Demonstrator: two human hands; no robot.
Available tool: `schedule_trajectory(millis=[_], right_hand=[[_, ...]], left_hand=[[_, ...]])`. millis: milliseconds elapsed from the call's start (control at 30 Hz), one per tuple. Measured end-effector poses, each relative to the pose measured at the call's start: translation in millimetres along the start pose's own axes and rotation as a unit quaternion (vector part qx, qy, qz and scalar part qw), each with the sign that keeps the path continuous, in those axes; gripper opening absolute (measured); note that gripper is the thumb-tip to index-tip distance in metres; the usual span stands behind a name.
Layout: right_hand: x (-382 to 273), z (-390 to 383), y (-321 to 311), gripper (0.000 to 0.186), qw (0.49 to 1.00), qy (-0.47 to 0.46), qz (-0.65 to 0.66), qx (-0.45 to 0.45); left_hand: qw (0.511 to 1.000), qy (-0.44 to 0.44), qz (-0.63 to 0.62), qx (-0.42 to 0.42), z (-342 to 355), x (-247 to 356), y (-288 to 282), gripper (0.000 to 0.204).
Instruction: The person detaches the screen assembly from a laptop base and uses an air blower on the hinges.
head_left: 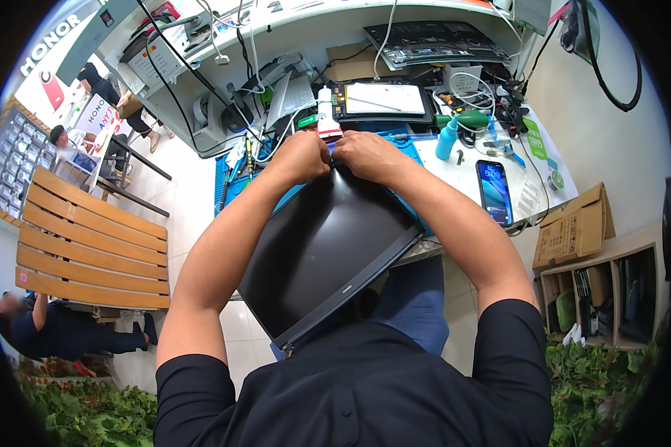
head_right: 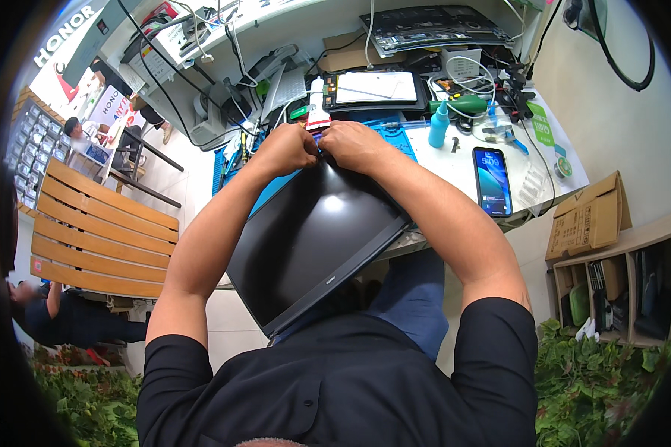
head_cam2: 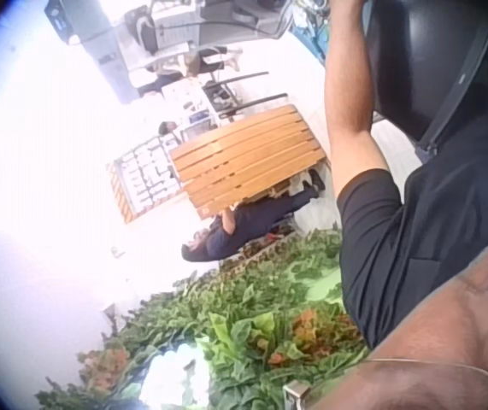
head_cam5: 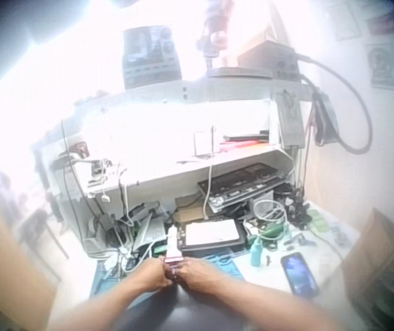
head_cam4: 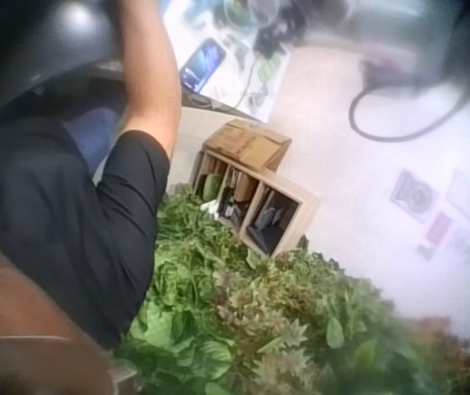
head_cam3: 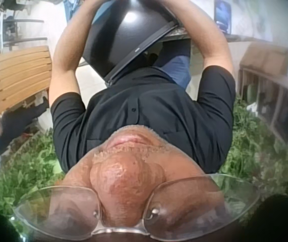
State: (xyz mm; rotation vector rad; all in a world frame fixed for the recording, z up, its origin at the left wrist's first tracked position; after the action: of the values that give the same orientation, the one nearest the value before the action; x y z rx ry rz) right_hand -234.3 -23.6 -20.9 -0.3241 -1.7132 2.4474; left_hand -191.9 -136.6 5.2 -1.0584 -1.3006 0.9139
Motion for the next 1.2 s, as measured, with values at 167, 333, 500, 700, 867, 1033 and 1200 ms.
schedule_trajectory(millis=[167,333,500,700,867,1033,1200], right_hand=[[2.1,-1.0,3.2,0.020,0.999,0.022,-0.008,-0.040],[-1.7,-5.4,-5.5,0.021,0.999,0.034,0.011,-0.017],[-3.3,-3.5,-4.8,0.022,0.998,0.038,0.010,-0.043],[-12.2,-4.2,-5.1,0.019,0.999,-0.028,0.022,0.018],[-8.9,-1.7,-1.6,0.019,1.000,-0.007,0.003,-0.013],[-10.6,-0.9,-3.0,0.018,1.000,-0.010,0.018,-0.013],[-9.4,-0.7,-3.4,0.017,1.000,-0.017,0.021,-0.016]], left_hand=[[0.998,0.019,0.051,0.013,-4.7,9.9,0.9,0.020],[0.999,0.010,0.039,0.006,-5.9,7.8,0.3,0.023],[0.999,-0.002,-0.037,-0.029,-8.4,-12.5,-0.2,0.027],[0.999,-0.004,0.051,-0.012,-14.3,6.8,-2.4,0.022],[0.999,-0.008,0.037,-0.005,-16.9,4.7,-2.5,0.023],[0.997,-0.023,-0.033,-0.059,-25.5,-12.6,-5.0,0.027],[0.999,-0.012,0.001,-0.031,-32.1,-5.0,-5.6,0.027]])
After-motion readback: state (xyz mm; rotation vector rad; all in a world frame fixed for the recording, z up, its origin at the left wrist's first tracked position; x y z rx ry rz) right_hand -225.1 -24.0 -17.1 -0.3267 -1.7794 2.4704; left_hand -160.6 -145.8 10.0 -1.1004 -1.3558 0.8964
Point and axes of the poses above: each hand's wrist, its own z-axis towards the middle knuckle, its own y-axis out of the palm, x = y × z, the point moved 7 cm from there along z, towards the middle knuckle, and after that the axes turned 1 degree about y, right-handed, at the moved point
